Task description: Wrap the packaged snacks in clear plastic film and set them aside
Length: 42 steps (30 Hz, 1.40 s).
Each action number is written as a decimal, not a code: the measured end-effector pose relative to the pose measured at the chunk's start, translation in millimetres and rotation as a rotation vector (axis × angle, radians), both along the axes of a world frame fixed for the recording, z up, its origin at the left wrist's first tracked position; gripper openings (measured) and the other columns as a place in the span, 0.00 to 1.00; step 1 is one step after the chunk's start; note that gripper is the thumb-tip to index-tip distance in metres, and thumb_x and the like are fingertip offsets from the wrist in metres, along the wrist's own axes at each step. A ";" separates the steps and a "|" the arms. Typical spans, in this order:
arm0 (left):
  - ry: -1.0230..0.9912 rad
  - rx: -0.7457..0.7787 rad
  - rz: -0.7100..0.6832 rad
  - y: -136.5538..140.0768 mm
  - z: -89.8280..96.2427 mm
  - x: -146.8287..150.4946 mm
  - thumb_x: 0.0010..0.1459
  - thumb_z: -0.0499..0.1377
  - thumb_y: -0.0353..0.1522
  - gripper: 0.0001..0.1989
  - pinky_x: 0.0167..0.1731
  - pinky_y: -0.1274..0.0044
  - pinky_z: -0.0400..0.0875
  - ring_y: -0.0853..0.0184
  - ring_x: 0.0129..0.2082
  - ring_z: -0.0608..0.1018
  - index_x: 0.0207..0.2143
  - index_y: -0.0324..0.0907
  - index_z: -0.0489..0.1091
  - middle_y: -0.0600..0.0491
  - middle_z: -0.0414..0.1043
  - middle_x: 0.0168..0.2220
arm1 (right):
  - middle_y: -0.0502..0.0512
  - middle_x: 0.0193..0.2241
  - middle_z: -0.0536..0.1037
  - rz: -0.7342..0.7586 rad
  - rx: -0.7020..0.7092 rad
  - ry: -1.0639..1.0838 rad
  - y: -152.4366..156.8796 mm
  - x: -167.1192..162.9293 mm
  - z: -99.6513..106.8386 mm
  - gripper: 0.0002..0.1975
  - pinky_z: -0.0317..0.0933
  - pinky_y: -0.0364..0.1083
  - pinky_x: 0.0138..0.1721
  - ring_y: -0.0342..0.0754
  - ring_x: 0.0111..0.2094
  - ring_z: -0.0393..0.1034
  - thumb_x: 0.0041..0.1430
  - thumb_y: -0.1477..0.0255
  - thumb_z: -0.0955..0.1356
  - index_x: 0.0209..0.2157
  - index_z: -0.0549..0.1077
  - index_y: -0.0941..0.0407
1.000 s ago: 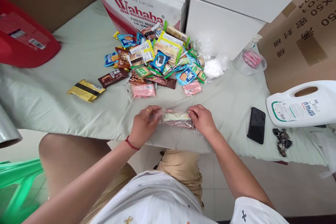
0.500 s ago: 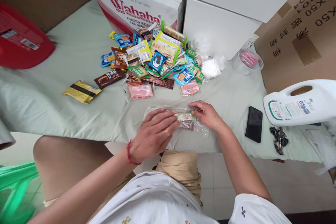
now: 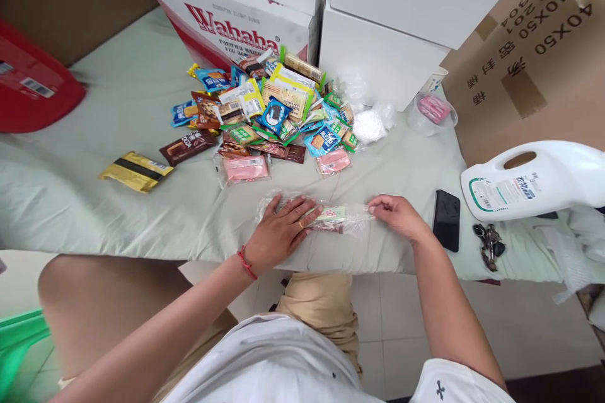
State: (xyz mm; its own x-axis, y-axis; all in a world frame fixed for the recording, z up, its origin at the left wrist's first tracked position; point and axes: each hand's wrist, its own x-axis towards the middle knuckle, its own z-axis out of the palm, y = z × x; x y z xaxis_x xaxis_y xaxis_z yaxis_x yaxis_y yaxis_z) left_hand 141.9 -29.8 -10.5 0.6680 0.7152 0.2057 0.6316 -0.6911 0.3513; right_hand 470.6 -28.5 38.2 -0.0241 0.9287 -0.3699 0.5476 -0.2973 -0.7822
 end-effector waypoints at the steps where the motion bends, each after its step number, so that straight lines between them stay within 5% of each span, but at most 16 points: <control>1: -0.001 -0.003 0.001 -0.3 0.2 -0.6 0.72 0.48 0.34 0.24 0.69 0.49 0.44 0.57 0.69 0.64 0.69 0.53 0.58 0.50 0.62 0.69 | 0.52 0.27 0.78 -0.099 0.050 -0.004 -0.3 3.9 -0.5 0.21 0.62 0.45 0.31 0.45 0.28 0.67 0.53 0.51 0.73 0.35 0.79 0.56; 4: -0.016 0.000 0.013 -1.2 0.4 -1.9 0.72 0.49 0.36 0.25 0.69 0.49 0.45 0.56 0.69 0.64 0.69 0.53 0.58 0.49 0.62 0.69 | 0.57 0.34 0.81 -0.288 0.156 -0.037 -1.9 2.6 -2.3 0.26 0.64 0.46 0.31 0.48 0.30 0.69 0.57 0.48 0.69 0.45 0.78 0.55; 7: -0.021 0.005 0.015 -1.7 0.8 -1.9 0.72 0.49 0.38 0.25 0.69 0.48 0.45 0.55 0.69 0.63 0.70 0.55 0.57 0.49 0.61 0.69 | 0.58 0.40 0.82 -0.167 0.111 -0.034 -6.0 -14.9 -1.9 0.31 0.68 0.49 0.35 0.51 0.35 0.73 0.57 0.48 0.70 0.54 0.74 0.53; 11: -0.009 -0.003 0.021 -1.6 0.6 -0.8 0.73 0.48 0.38 0.25 0.69 0.49 0.43 0.56 0.70 0.63 0.70 0.57 0.57 0.51 0.60 0.70 | 0.51 0.28 0.78 0.014 -0.052 0.048 -13.3 -29.7 3.7 0.23 0.64 0.46 0.32 0.48 0.30 0.70 0.53 0.49 0.73 0.36 0.77 0.55; 14: -0.014 -0.014 0.021 -1.5 0.2 -0.2 0.73 0.48 0.38 0.25 0.69 0.49 0.43 0.57 0.70 0.63 0.70 0.57 0.57 0.52 0.61 0.70 | 0.52 0.33 0.78 -0.077 0.066 0.085 -18.0 -29.9 7.0 0.21 0.65 0.45 0.36 0.47 0.34 0.70 0.54 0.50 0.73 0.32 0.74 0.54; 19: -0.032 -0.033 0.024 -1.3 -0.1 -0.5 0.73 0.48 0.38 0.24 0.69 0.47 0.43 0.56 0.69 0.63 0.69 0.56 0.58 0.51 0.63 0.69 | 0.60 0.50 0.78 -0.217 0.159 0.017 -23.4 -45.0 -1.9 0.27 0.68 0.50 0.42 0.53 0.44 0.74 0.59 0.48 0.70 0.52 0.72 0.52; 21: -0.036 -0.037 0.022 -1.2 -0.4 -0.7 0.73 0.47 0.39 0.24 0.68 0.46 0.43 0.56 0.69 0.63 0.69 0.57 0.58 0.52 0.62 0.69 | 0.59 0.44 0.80 -0.188 0.092 -0.059 -25.4 -52.2 -7.3 0.28 0.68 0.50 0.39 0.53 0.40 0.74 0.56 0.49 0.71 0.51 0.73 0.53; 25: -0.047 -0.032 0.021 -0.9 -1.3 -0.1 0.73 0.48 0.39 0.23 0.68 0.47 0.44 0.56 0.69 0.63 0.68 0.56 0.60 0.52 0.63 0.69 | 0.53 0.30 0.77 -0.116 -0.003 0.022 -29.2 -54.8 -8.1 0.21 0.65 0.46 0.34 0.49 0.32 0.70 0.55 0.50 0.71 0.34 0.75 0.55; 30: -0.046 -0.007 0.026 -1.7 -3.3 1.7 0.72 0.50 0.37 0.23 0.68 0.46 0.44 0.56 0.68 0.64 0.67 0.56 0.61 0.51 0.64 0.68 | 0.49 0.27 0.74 -0.278 0.052 0.125 -25.4 -65.7 4.0 0.19 0.63 0.44 0.28 0.46 0.27 0.67 0.55 0.52 0.71 0.33 0.69 0.53; 33: -0.043 0.006 0.036 -2.9 -4.3 3.1 0.71 0.52 0.34 0.24 0.69 0.47 0.44 0.56 0.68 0.65 0.67 0.56 0.61 0.51 0.64 0.68 | 0.44 0.19 0.66 -0.326 0.203 -0.056 -18.9 -92.0 6.9 0.18 0.55 0.43 0.24 0.44 0.21 0.59 0.58 0.53 0.70 0.30 0.66 0.52; 38: -0.074 -0.011 0.045 -4.8 -2.8 6.1 0.71 0.51 0.34 0.22 0.68 0.44 0.44 0.54 0.68 0.65 0.65 0.54 0.65 0.50 0.65 0.67 | 0.53 0.32 0.73 -0.072 0.662 -0.482 -10.2 -146.2 -5.0 0.07 0.60 0.48 0.38 0.51 0.37 0.64 0.63 0.67 0.68 0.31 0.71 0.53; 42: -0.181 -0.106 0.013 -1.1 -2.2 -0.4 0.67 0.53 0.31 0.22 0.67 0.44 0.46 0.52 0.68 0.65 0.62 0.48 0.69 0.45 0.67 0.66 | 0.57 0.32 0.73 -0.008 0.773 -0.569 -11.9 -167.5 -25.9 0.08 0.60 0.51 0.40 0.54 0.39 0.62 0.67 0.69 0.65 0.33 0.70 0.54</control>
State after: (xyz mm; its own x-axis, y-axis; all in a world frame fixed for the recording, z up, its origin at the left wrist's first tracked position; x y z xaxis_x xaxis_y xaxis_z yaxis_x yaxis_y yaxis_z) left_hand 141.5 -30.9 -12.8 0.6179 0.7473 0.2444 0.5600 -0.6365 0.5304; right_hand 303.1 -40.3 12.3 -0.0227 0.9202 0.3908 0.9061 0.1841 -0.3808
